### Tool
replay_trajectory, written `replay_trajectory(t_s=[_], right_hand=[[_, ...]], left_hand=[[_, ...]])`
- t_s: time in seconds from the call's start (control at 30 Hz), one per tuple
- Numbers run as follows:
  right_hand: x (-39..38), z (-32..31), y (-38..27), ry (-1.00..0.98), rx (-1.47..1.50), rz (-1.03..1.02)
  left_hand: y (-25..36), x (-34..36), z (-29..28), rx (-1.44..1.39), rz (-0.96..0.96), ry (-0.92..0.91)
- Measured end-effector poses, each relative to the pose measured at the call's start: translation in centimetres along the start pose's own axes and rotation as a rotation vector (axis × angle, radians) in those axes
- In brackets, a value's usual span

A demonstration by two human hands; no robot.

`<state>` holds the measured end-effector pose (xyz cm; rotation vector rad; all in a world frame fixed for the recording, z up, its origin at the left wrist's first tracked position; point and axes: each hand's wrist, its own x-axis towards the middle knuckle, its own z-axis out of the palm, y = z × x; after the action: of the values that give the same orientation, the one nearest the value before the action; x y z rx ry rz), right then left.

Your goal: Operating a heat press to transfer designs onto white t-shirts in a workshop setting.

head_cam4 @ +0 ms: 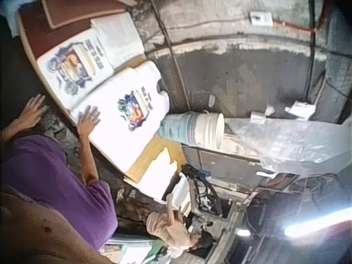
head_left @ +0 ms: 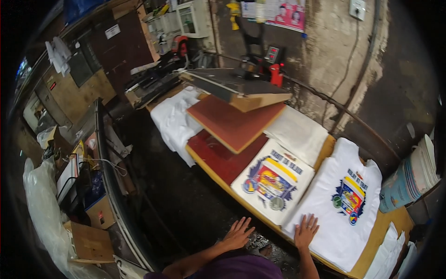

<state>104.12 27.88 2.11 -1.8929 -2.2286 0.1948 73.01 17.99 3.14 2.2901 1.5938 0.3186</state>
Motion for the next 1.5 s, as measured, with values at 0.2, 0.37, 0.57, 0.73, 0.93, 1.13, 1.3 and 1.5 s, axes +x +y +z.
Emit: replay_trajectory(t_s=[0.2,0.37,0.57,0.73,0.93,1.13,1.3,1.5], right_hand=[[0.1,1.6,0.1,-0.131,-0.150,0.142],[2.4,2.4,-2.0,0.238,-0.081,-0.054],[7.7,6.5,-24.6,0.036,0.211,-0.560],[18.5,10.9,-46.2,0.038,0.403,-0.878],[37.2,23.0,-66.0,0.221,0.739,-0.650],[55.6,29.6,-77.1,-0.244,1.234,0.278],[62.3,34.0,-82.3,-0.493,1.323,0.568],[62.1,35.1,-83.4,0.071,1.219,0.110]], left_hand=[[-11.3,-13.6,-1.1,-0.062,-0.443,0.104],[-17.6,-20.7,-1.3,-0.264,-0.645,0.096],[-22.7,-22.3,0.7,-0.340,-0.662,0.213],[-30.9,-22.3,-0.5,-0.460,-0.520,0.239],[-38.3,-20.6,-10.8,-0.471,-0.889,0.053],[-43.6,-18.9,-18.5,-0.649,-1.096,0.447],[-46.5,-22.5,-15.4,-0.868,-1.248,0.695],[-49.2,-18.7,-24.6,-0.677,-1.323,0.401]])
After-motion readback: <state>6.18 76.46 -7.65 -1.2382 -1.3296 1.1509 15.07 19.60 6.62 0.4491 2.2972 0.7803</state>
